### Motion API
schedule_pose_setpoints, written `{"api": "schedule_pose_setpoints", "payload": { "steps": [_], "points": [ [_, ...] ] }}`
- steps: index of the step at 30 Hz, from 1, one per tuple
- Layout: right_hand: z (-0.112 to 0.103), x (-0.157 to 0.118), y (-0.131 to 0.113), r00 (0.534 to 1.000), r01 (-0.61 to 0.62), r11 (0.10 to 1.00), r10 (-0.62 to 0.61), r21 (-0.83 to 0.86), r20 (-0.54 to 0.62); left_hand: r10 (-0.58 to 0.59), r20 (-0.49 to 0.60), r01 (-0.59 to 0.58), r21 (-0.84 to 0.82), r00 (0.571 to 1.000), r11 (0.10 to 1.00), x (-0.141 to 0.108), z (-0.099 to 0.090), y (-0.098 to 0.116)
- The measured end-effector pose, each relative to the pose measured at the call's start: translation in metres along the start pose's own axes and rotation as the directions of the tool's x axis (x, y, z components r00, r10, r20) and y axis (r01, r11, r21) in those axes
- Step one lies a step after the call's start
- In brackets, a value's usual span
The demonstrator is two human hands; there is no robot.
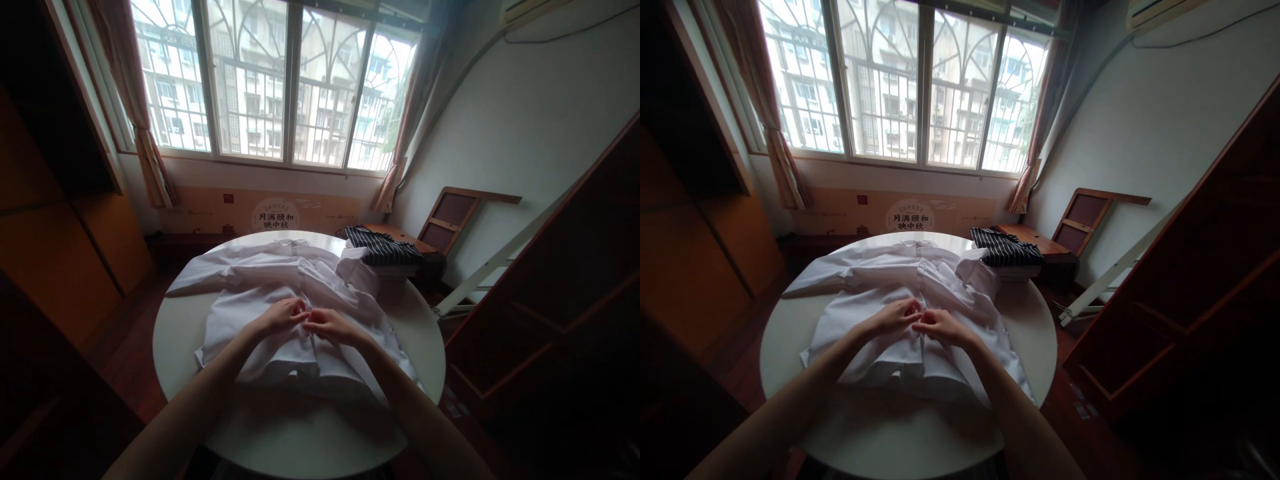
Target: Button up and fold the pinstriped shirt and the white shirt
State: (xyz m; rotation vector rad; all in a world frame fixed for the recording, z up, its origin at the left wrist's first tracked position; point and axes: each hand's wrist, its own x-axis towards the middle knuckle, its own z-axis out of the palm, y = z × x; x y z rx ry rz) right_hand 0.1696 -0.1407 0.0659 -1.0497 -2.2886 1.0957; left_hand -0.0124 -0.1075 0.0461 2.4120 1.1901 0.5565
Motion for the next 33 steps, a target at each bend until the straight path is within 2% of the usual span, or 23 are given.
{"api": "schedule_pose_setpoints", "payload": {
  "steps": [2, 5, 8, 11, 15, 18, 20, 23, 26, 28, 31, 32, 33],
  "points": [
    [0.003, -0.013, -0.008, 1.0, 0.029, 0.979, -0.028, -0.202, 0.006, 0.027, 0.085, -0.03, 0.031, 0.996, 0.999, -0.012, -0.008, 0.007],
    [0.013, -0.041, -0.017, 0.993, 0.087, 0.879, -0.113, -0.469, -0.028, 0.09, 0.156, -0.105, 0.093, 0.984, 0.99, -0.045, -0.009, 0.017],
    [0.026, -0.069, -0.018, 0.983, 0.148, 0.826, -0.185, -0.543, -0.014, 0.081, 0.168, -0.113, 0.192, 0.982, 0.975, -0.084, 0.0, 0.023],
    [0.038, -0.087, -0.014, 0.973, 0.138, 0.793, -0.221, -0.594, -0.069, 0.047, 0.131, -0.081, 0.269, 0.99, 0.96, -0.11, 0.012, 0.03],
    [0.047, -0.092, -0.008, 0.936, 0.123, 0.699, -0.317, -0.704, -0.152, 0.109, 0.018, -0.109, 0.317, 0.994, 0.942, -0.118, 0.025, 0.045],
    [0.054, -0.087, -0.007, 0.897, 0.185, 0.64, -0.419, -0.746, -0.138, 0.178, -0.023, -0.162, 0.316, 0.984, 0.935, -0.116, 0.034, 0.052],
    [0.059, -0.083, -0.006, 0.89, 0.202, 0.624, -0.439, -0.755, -0.125, 0.193, -0.055, -0.166, 0.32, 0.98, 0.933, -0.116, 0.038, 0.052],
    [0.062, -0.079, -0.002, 0.902, 0.15, 0.657, -0.397, -0.739, -0.169, 0.212, -0.092, -0.171, 0.331, 0.973, 0.928, -0.117, 0.039, 0.049],
    [0.057, -0.081, 0.0, 0.894, 0.06, 0.805, -0.307, -0.59, -0.327, 0.242, -0.108, -0.193, 0.34, 0.964, 0.92, -0.119, 0.039, 0.045],
    [0.051, -0.083, 0.0, 0.847, 0.003, 0.906, -0.228, -0.424, -0.481, 0.261, -0.125, -0.206, 0.34, 0.957, 0.918, -0.119, 0.041, 0.042],
    [0.048, -0.085, -0.005, 0.734, 0.002, 0.964, -0.182, -0.266, -0.654, 0.302, -0.162, -0.238, 0.324, 0.939, 0.916, -0.118, 0.044, 0.039],
    [0.05, -0.085, -0.008, 0.728, 0.031, 0.964, -0.203, -0.264, -0.655, 0.315, -0.175, -0.249, 0.317, 0.933, 0.915, -0.117, 0.045, 0.039],
    [0.052, -0.085, -0.01, 0.754, 0.081, 0.955, -0.246, -0.285, -0.61, 0.323, -0.183, -0.258, 0.31, 0.928, 0.915, -0.117, 0.045, 0.039]
  ]
}}
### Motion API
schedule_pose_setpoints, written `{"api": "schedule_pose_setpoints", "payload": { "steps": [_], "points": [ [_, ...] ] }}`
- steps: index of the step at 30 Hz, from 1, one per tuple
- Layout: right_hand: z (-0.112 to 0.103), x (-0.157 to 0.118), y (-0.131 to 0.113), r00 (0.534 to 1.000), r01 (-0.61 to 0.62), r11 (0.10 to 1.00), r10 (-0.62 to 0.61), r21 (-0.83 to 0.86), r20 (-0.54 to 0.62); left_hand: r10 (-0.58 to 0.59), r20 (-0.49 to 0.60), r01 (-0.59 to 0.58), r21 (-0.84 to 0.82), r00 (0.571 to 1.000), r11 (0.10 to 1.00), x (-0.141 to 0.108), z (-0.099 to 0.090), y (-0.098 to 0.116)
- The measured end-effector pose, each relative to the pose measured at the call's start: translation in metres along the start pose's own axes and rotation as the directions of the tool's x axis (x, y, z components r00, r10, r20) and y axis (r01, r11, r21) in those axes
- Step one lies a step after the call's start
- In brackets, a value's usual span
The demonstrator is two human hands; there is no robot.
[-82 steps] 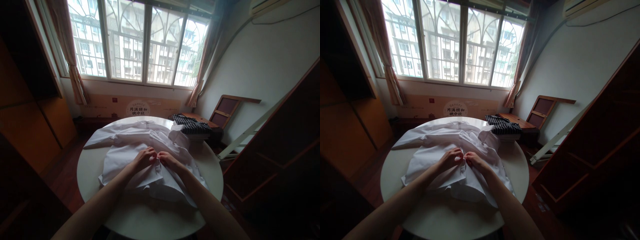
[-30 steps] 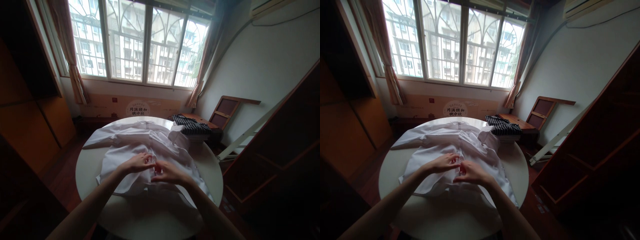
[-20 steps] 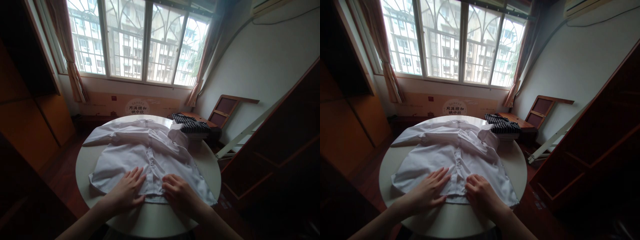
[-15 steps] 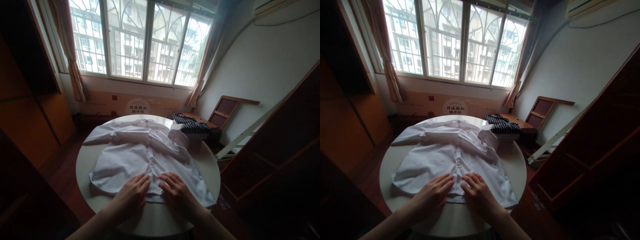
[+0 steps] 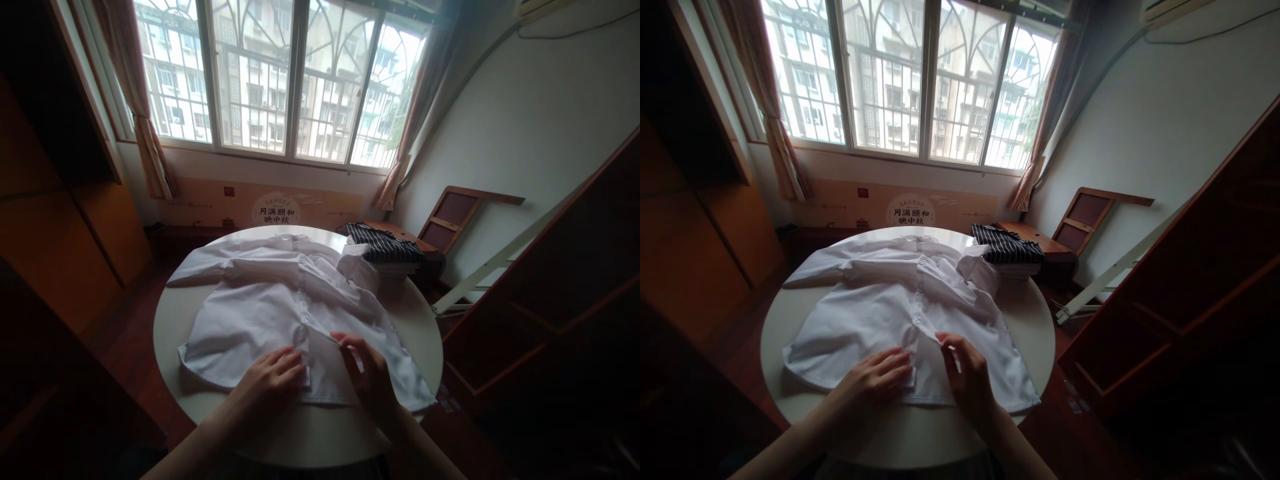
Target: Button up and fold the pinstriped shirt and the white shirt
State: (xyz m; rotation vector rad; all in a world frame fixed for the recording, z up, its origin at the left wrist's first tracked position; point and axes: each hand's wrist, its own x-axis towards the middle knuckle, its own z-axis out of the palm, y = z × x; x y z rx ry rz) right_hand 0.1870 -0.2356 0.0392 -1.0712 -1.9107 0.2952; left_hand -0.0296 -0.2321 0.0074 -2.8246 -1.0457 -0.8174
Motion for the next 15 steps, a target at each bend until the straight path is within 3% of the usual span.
{"api": "schedule_pose_setpoints", "payload": {
  "steps": [2, 5, 10, 15],
  "points": [
    [0.005, -0.003, -0.007, 0.969, 0.142, 0.989, -0.146, 0.038, 0.199, 0.001, -0.004, -0.001, -0.017, 1.0, 1.0, 0.0, -0.001, 0.001],
    [0.014, -0.009, -0.014, 0.865, 0.25, 0.966, -0.256, 0.073, 0.431, -0.032, 0.007, 0.032, -0.051, 0.999, 0.998, 0.0, -0.005, 0.005],
    [0.014, -0.016, -0.015, 0.856, 0.266, 0.964, -0.247, 0.022, 0.454, -0.063, 0.057, 0.069, -0.117, 0.996, 0.991, -0.004, -0.011, 0.002],
    [-0.017, -0.025, 0.004, 0.836, 0.328, 0.942, -0.255, -0.07, 0.486, -0.057, 0.121, 0.063, -0.048, 0.991, 0.997, -0.029, -0.028, -0.029]
  ]
}}
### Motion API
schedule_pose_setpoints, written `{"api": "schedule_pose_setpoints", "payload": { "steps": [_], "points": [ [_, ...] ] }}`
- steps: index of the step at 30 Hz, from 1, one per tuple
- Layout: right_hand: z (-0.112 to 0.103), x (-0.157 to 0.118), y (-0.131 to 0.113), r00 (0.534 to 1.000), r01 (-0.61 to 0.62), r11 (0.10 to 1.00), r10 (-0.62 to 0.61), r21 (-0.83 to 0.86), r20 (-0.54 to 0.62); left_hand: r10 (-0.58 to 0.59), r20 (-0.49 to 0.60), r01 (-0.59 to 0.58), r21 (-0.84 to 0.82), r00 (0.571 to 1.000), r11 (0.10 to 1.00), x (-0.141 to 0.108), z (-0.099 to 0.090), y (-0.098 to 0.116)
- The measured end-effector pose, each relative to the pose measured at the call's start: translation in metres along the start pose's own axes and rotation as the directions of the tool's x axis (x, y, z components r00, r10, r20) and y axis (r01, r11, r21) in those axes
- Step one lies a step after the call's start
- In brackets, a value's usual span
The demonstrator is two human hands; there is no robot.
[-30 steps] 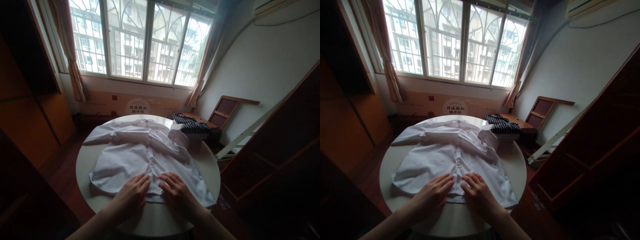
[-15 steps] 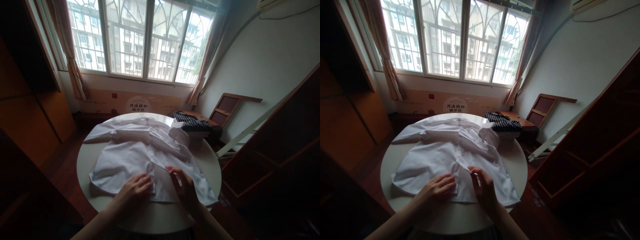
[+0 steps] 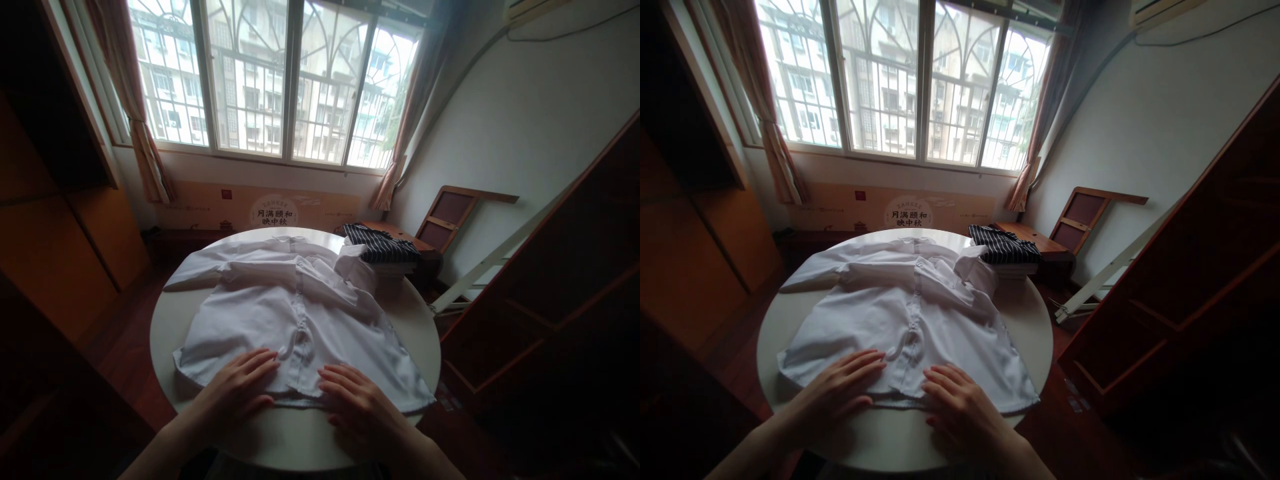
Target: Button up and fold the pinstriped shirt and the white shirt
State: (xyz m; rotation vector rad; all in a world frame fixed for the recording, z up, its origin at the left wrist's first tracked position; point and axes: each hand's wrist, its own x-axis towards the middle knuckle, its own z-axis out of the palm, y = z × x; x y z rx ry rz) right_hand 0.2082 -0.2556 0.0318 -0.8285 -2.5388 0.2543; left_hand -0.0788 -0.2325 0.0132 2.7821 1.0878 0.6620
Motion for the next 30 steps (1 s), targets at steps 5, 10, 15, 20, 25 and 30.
{"api": "schedule_pose_setpoints", "payload": {
  "steps": [5, 10, 15, 20, 25, 30],
  "points": [
    [-0.035, -0.053, 0.048, 0.961, -0.244, 0.965, 0.226, -0.097, -0.16, -0.287, -0.182, 0.31, 0.113, 0.941, 0.944, -0.047, -0.026, -0.056],
    [-0.042, -0.088, 0.089, 0.82, -0.534, 0.844, 0.507, -0.038, -0.264, -0.517, -0.257, 0.537, 0.011, 0.816, 0.843, -0.079, -0.035, -0.094],
    [-0.031, -0.076, 0.085, 0.763, -0.576, 0.815, 0.563, 0.062, -0.317, -0.624, -0.189, 0.583, -0.232, 0.758, 0.779, -0.068, -0.033, -0.086],
    [-0.059, -0.052, 0.048, 0.807, -0.589, 0.743, 0.564, 0.317, 0.177, -0.498, 0.287, 0.575, -0.417, 0.818, 0.704, -0.048, -0.058, -0.054],
    [-0.082, -0.027, 0.048, 0.842, -0.532, 0.751, 0.515, 0.39, 0.157, -0.505, 0.263, 0.568, -0.415, 0.822, 0.711, -0.024, -0.084, -0.06],
    [-0.043, 0.002, 0.081, 0.807, -0.462, 0.864, 0.503, 0.201, -0.308, -0.467, -0.248, 0.463, -0.076, 0.849, 0.883, 0.01, -0.052, -0.091]
  ]
}}
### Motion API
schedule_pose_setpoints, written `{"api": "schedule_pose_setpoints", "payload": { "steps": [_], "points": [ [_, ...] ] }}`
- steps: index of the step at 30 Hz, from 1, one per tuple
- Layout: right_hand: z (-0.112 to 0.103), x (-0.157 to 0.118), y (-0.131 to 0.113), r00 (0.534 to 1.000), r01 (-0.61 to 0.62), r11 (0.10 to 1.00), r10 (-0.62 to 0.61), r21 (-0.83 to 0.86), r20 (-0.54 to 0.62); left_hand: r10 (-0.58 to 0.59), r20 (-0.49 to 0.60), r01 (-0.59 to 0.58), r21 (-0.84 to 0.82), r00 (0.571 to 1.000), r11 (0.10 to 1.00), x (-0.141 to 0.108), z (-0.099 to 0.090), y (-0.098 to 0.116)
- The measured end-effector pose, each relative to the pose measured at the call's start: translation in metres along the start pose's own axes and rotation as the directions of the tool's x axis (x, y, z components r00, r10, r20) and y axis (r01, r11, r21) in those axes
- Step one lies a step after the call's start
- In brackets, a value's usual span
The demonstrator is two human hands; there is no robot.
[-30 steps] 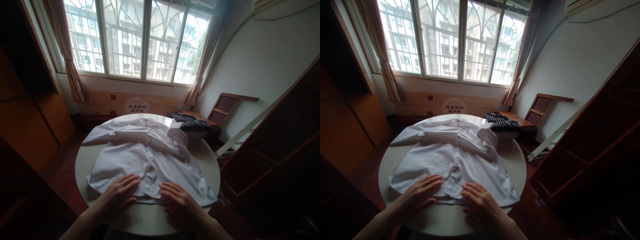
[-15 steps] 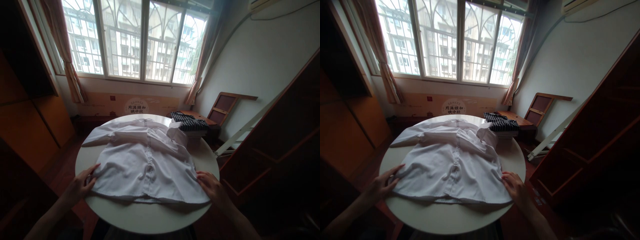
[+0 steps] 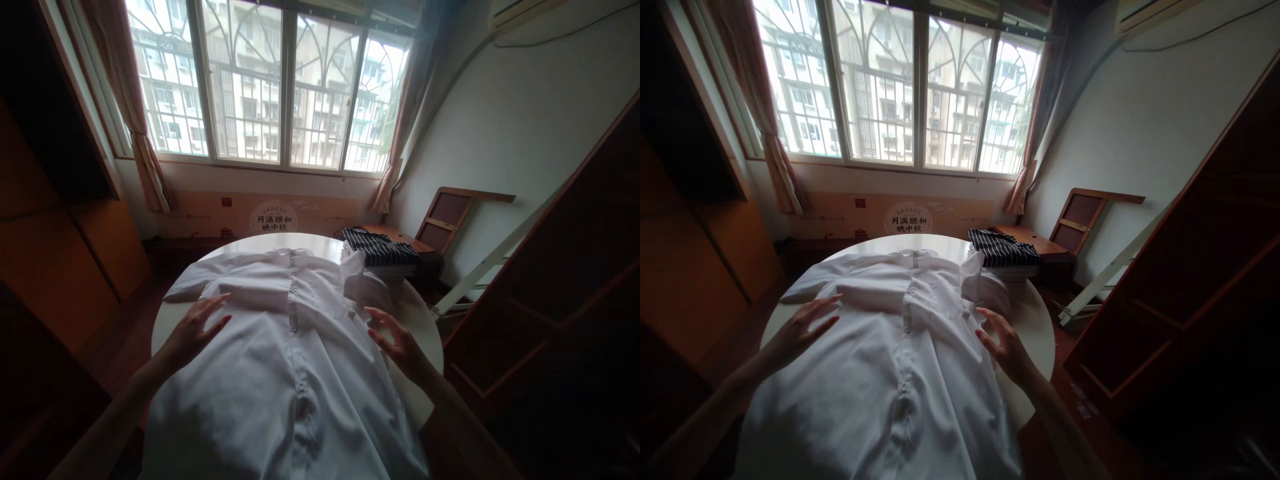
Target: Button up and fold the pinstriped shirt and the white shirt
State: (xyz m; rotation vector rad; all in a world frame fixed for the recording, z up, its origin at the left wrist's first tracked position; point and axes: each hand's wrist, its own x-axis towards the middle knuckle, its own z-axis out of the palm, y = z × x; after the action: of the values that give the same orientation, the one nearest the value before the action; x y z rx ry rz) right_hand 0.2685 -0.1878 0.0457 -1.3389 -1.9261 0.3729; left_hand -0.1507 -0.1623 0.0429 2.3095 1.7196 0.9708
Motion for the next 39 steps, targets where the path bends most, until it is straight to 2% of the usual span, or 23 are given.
{"api": "schedule_pose_setpoints", "payload": {
  "steps": [1, 3, 6, 10, 13, 16, 19, 21, 22, 24, 26, 27, 29, 31, 33, 35, 39],
  "points": [
    [0.012, 0.002, 0.005, 0.999, 0.042, 0.998, -0.04, -0.056, 0.032, 0.04, 0.03, -0.042, 0.08, 0.999, 0.996, 0.003, 0.014, -0.003],
    [0.031, 0.003, 0.012, 0.988, 0.094, 0.978, -0.068, -0.189, 0.141, 0.037, 0.121, -0.061, 0.207, 0.992, 0.976, 0.003, 0.038, -0.008],
    [0.044, 0.0, 0.02, 0.973, 0.125, 0.946, -0.057, -0.299, 0.225, 0.013, 0.224, -0.084, 0.309, 0.974, 0.947, -0.003, 0.057, -0.011],
    [0.041, -0.001, 0.02, 0.975, 0.14, 0.937, -0.075, -0.32, 0.209, 0.011, 0.26, -0.094, 0.31, 0.966, 0.946, -0.009, 0.048, -0.004],
    [0.035, -0.001, 0.009, 0.976, 0.175, 0.925, -0.118, -0.338, 0.184, 0.051, 0.197, -0.109, 0.296, 0.979, 0.949, -0.01, 0.034, 0.012],
    [0.03, -0.002, -0.005, 0.985, 0.159, 0.895, -0.113, -0.417, 0.133, 0.021, 0.135, -0.063, 0.312, 0.991, 0.948, -0.011, 0.021, 0.031],
    [0.025, 0.0, -0.015, 0.99, 0.1, 0.851, -0.033, -0.516, 0.138, -0.042, 0.23, -0.024, 0.277, 0.972, 0.961, -0.009, 0.014, 0.045],
    [0.023, 0.007, -0.02, 0.991, 0.063, 0.838, 0.011, -0.543, 0.132, -0.037, 0.28, -0.037, 0.254, 0.959, 0.967, -0.003, 0.013, 0.05],
    [0.023, 0.011, -0.022, 0.995, 0.043, 0.841, 0.015, -0.539, 0.102, -0.018, 0.251, -0.046, 0.247, 0.968, 0.968, 0.002, 0.015, 0.052],
    [0.025, 0.023, -0.024, 0.999, 0.041, 0.864, -0.042, -0.501, 0.008, 0.048, 0.098, -0.07, 0.239, 0.994, 0.968, 0.014, 0.022, 0.055],
    [0.032, 0.033, -0.023, 0.988, 0.121, 0.874, -0.151, -0.47, -0.027, 0.109, -0.015, -0.102, 0.24, 0.994, 0.965, 0.025, 0.033, 0.055],
    [0.037, 0.037, -0.021, 0.982, 0.169, 0.867, -0.191, -0.468, 0.0, 0.117, -0.006, -0.112, 0.249, 0.993, 0.962, 0.029, 0.04, 0.055],
    [0.049, 0.041, -0.014, 0.974, 0.225, 0.848, -0.184, -0.48, 0.131, 0.076, 0.139, -0.112, 0.268, 0.987, 0.957, 0.034, 0.054, 0.053],
    [0.06, 0.04, -0.004, 0.955, 0.225, 0.847, -0.095, -0.481, 0.279, 0.011, 0.338, -0.105, 0.259, 0.941, 0.96, 0.033, 0.067, 0.05],
    [0.067, 0.037, 0.005, 0.929, 0.217, 0.853, -0.031, -0.475, 0.368, -0.019, 0.456, -0.104, 0.243, 0.89, 0.964, 0.029, 0.075, 0.047],
    [0.071, 0.034, 0.01, 0.922, 0.209, 0.853, -0.009, -0.479, 0.386, -0.023, 0.48, -0.107, 0.241, 0.877, 0.965, 0.026, 0.078, 0.045],
    [0.067, 0.032, 0.007, 0.926, 0.208, 0.845, -0.007, -0.493, 0.378, -0.001, 0.456, -0.121, 0.239, 0.89, 0.964, 0.025, 0.072, 0.046]
  ]
}}
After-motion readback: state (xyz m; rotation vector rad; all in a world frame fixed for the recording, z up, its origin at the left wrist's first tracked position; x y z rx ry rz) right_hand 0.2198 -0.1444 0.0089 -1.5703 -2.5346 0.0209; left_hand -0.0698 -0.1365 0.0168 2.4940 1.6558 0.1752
